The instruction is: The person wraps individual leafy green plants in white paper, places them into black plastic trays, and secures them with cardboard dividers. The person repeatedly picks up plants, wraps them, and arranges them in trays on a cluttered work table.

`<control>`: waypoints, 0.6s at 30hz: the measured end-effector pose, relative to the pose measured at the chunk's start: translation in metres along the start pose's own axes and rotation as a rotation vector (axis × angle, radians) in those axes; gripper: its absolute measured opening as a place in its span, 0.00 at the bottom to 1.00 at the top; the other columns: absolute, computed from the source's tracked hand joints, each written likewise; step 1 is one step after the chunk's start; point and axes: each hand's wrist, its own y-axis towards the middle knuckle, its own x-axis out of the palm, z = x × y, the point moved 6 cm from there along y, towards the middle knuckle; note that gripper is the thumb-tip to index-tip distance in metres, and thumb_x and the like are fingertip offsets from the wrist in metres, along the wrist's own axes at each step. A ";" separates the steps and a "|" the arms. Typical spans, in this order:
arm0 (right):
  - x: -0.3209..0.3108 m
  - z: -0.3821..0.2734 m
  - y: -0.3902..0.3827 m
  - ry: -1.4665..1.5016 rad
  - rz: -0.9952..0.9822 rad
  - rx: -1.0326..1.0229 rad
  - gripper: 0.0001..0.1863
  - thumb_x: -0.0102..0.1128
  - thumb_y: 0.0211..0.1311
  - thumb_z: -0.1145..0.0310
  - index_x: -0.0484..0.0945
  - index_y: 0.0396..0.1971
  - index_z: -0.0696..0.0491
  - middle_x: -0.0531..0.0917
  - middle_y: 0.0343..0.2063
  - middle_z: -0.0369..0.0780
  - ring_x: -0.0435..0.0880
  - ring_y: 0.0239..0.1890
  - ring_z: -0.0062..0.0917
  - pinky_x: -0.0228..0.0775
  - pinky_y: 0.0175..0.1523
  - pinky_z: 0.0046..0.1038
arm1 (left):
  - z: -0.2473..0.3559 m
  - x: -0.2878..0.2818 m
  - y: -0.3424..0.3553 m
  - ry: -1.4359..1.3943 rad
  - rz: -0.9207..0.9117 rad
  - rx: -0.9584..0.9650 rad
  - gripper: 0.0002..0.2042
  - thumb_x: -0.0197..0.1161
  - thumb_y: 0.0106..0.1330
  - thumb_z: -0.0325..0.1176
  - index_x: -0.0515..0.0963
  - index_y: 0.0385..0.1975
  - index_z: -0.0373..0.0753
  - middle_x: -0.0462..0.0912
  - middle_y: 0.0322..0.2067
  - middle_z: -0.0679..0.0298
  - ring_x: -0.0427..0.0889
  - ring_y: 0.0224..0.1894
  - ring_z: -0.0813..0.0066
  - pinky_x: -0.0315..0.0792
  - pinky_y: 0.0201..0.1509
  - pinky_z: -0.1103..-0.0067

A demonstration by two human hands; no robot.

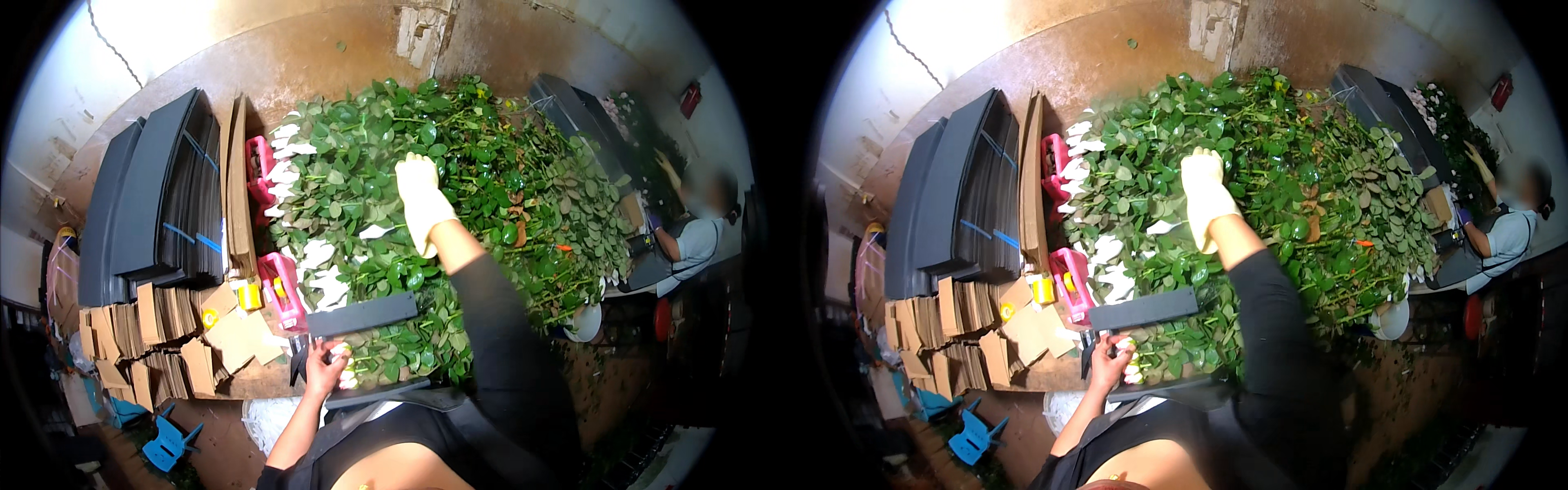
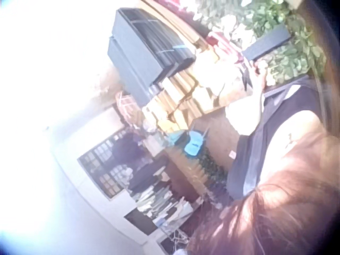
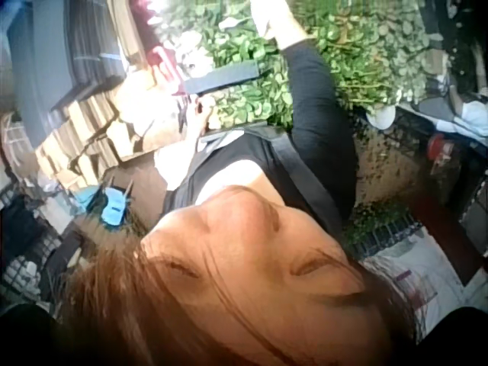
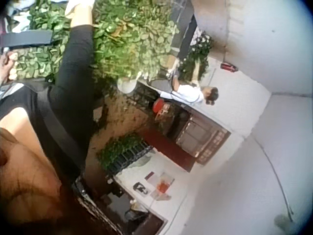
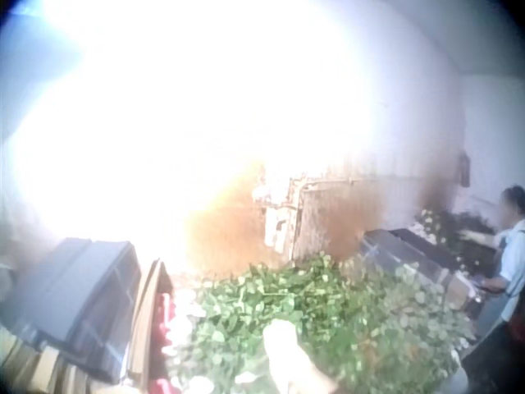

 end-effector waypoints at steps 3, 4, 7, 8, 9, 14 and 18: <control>0.035 -0.009 0.022 -0.116 -0.068 -0.001 0.20 0.48 0.71 0.60 0.87 0.51 0.47 0.81 0.62 0.43 0.75 0.67 0.33 0.47 0.77 0.48 | -0.021 0.004 0.000 -0.006 0.043 0.004 0.15 0.80 0.54 0.30 0.86 0.41 0.37 0.79 0.43 0.59 0.78 0.49 0.69 0.72 0.56 0.75; 0.014 -0.025 0.022 -0.039 -0.163 -0.050 0.19 0.51 0.70 0.61 0.87 0.52 0.47 0.84 0.58 0.42 0.76 0.66 0.33 0.48 0.77 0.47 | -0.020 0.002 -0.005 -0.086 0.051 -0.044 0.14 0.80 0.53 0.28 0.87 0.40 0.38 0.80 0.43 0.62 0.76 0.49 0.71 0.71 0.56 0.76; -0.041 -0.025 0.008 0.112 0.356 -0.223 0.16 0.57 0.68 0.61 0.87 0.49 0.48 0.86 0.54 0.43 0.76 0.65 0.35 0.52 0.76 0.48 | -0.008 0.000 -0.006 -0.117 0.045 -0.026 0.13 0.79 0.54 0.26 0.87 0.40 0.38 0.79 0.40 0.65 0.75 0.47 0.74 0.70 0.54 0.77; -0.050 -0.011 0.001 0.216 0.609 -0.277 0.15 0.59 0.67 0.61 0.87 0.47 0.48 0.86 0.53 0.43 0.76 0.65 0.35 0.57 0.75 0.48 | -0.011 0.005 -0.004 -0.152 -0.002 -0.101 0.13 0.78 0.55 0.26 0.87 0.40 0.37 0.80 0.41 0.65 0.75 0.49 0.75 0.70 0.55 0.78; -0.049 0.000 0.010 0.301 0.373 -0.144 0.14 0.58 0.67 0.62 0.87 0.46 0.49 0.87 0.50 0.43 0.78 0.60 0.35 0.62 0.70 0.44 | -0.005 0.004 -0.004 -0.176 -0.007 -0.142 0.13 0.78 0.55 0.26 0.87 0.40 0.37 0.80 0.42 0.64 0.75 0.50 0.74 0.70 0.57 0.77; -0.134 0.041 -0.053 0.311 0.667 -0.316 0.12 0.58 0.59 0.71 0.89 0.36 0.42 0.85 0.31 0.41 0.84 0.36 0.36 0.77 0.43 0.36 | -0.056 0.006 -0.003 -0.243 -0.011 -0.185 0.15 0.79 0.54 0.29 0.87 0.42 0.39 0.81 0.48 0.55 0.76 0.56 0.64 0.68 0.65 0.72; -0.138 0.109 -0.139 1.027 0.668 -0.313 0.20 0.61 0.48 0.87 0.82 0.44 0.56 0.86 0.40 0.44 0.85 0.43 0.36 0.77 0.51 0.34 | -0.005 0.000 0.000 -0.034 -0.018 -0.057 0.16 0.78 0.55 0.32 0.86 0.43 0.39 0.80 0.46 0.55 0.78 0.52 0.64 0.71 0.61 0.72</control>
